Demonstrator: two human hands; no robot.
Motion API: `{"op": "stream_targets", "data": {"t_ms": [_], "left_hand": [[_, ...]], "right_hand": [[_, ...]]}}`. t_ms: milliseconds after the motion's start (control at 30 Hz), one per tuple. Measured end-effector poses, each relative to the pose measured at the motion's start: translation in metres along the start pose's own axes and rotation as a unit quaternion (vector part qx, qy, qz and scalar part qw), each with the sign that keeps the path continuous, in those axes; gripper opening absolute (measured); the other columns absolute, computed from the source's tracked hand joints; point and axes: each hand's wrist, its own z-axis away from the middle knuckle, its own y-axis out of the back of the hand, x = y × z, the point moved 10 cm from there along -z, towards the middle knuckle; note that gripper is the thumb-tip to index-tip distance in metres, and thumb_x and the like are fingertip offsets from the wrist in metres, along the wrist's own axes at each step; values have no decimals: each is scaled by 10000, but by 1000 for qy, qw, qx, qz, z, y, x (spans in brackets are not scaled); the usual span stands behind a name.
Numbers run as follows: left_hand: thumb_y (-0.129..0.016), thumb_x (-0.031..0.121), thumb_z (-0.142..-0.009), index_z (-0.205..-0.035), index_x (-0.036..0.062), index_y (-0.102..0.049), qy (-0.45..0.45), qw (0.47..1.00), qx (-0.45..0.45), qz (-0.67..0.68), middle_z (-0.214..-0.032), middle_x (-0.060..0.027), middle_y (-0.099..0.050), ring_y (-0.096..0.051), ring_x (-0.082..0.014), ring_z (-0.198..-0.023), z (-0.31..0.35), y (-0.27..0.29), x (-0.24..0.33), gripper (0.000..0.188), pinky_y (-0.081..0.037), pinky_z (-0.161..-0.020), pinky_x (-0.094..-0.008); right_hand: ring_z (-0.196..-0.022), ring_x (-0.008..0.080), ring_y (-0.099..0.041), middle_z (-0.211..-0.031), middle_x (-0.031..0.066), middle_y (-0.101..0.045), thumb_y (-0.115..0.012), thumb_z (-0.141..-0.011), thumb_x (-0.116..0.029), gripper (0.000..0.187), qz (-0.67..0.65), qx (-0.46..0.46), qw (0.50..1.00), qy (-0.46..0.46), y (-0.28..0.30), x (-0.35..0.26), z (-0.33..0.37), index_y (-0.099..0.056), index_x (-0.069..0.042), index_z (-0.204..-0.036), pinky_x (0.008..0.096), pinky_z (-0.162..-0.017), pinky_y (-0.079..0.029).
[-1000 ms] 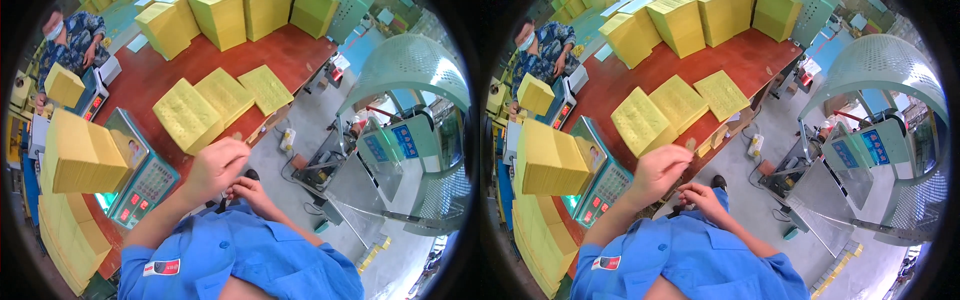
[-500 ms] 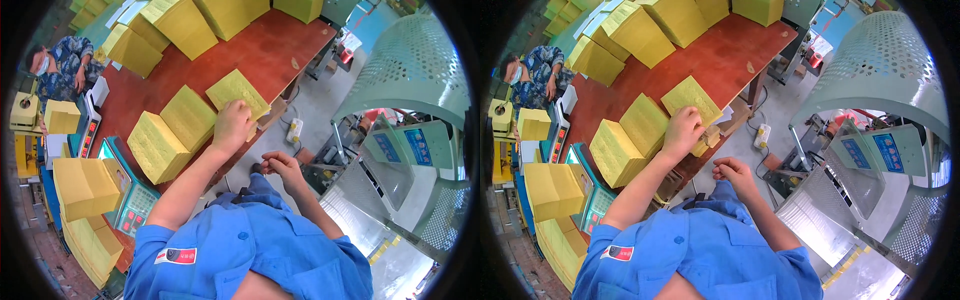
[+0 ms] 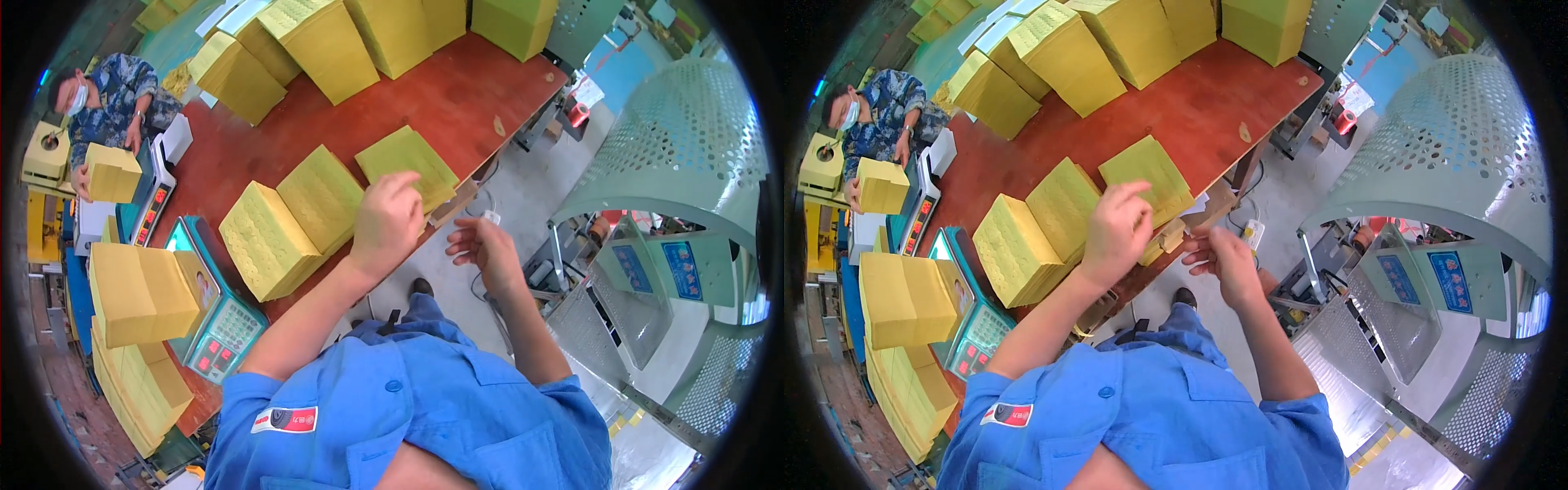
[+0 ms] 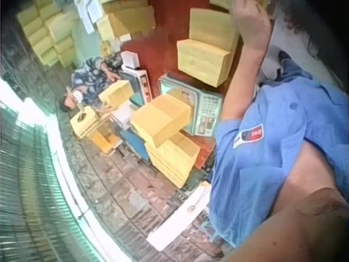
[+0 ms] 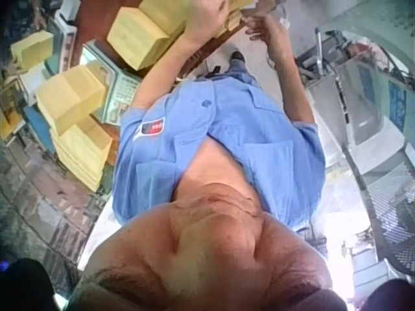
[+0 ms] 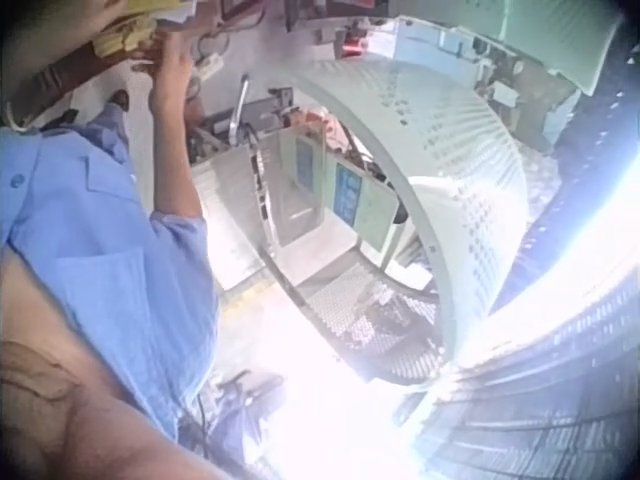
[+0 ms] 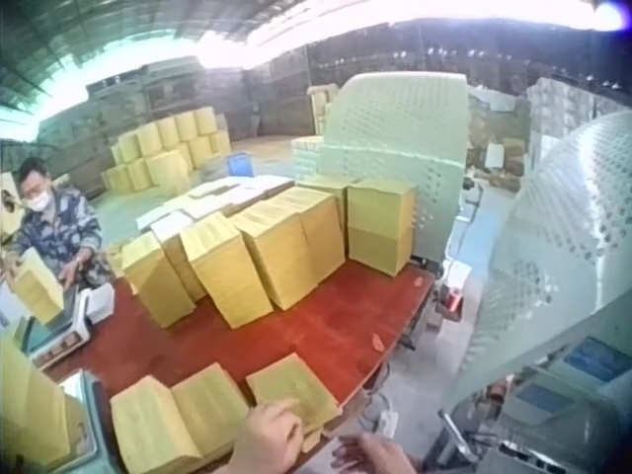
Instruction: The recorder is weighing stacks of yellow paper on a digital scale in a factory setting.
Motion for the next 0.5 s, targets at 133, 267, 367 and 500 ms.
{"op": "stream_targets", "data": {"t_ms": [133, 267, 367, 500], "left_hand": [[-679, 27, -728, -849, -12, -596, -130, 990, -46, 10, -1189, -164, -607, -581, -342, -1081, 43, -1, 45, 152, -468, -911, -438], [-715, 92, -773, -960, -20, -604, -44, 999, 25, -4, -1221, -175, -598, -569, -346, -1131, 76, 49, 45, 244, -453, -950, -431], [-700, 154, -864, -1072, -15, -604, 172, 959, 219, 58, -1269, -145, -588, -566, -270, -1166, 114, 132, -8, 285, -450, -961, -371], [-617, 140, -947, -1067, -15, -637, 263, 763, 80, 585, -1102, -50, -644, -580, -113, -1016, 139, 165, -20, 197, -463, -868, -276]], "right_hand": [[-895, 188, -649, -1075, 129, -644, -543, -951, -219, 416, 14, -3, 1000, -15, -15, -19, -15, -528, 61, -1259, 308, -756, -523], [-941, 149, -607, -1075, 111, -644, -540, -849, -58, 387, 273, 16, 956, 108, -61, -54, 8, -573, 72, -1212, 273, -836, -474], [-910, 113, -584, -1029, 69, -633, -494, -857, 13, 319, 291, 5, 937, 192, -136, -86, 62, -578, 58, -1162, 248, -810, -454], [-850, 83, -557, -960, 40, -619, -516, -840, 28, 274, 276, -106, 904, 308, -226, -93, 95, -590, 50, -1102, 211, -768, -431]]}}
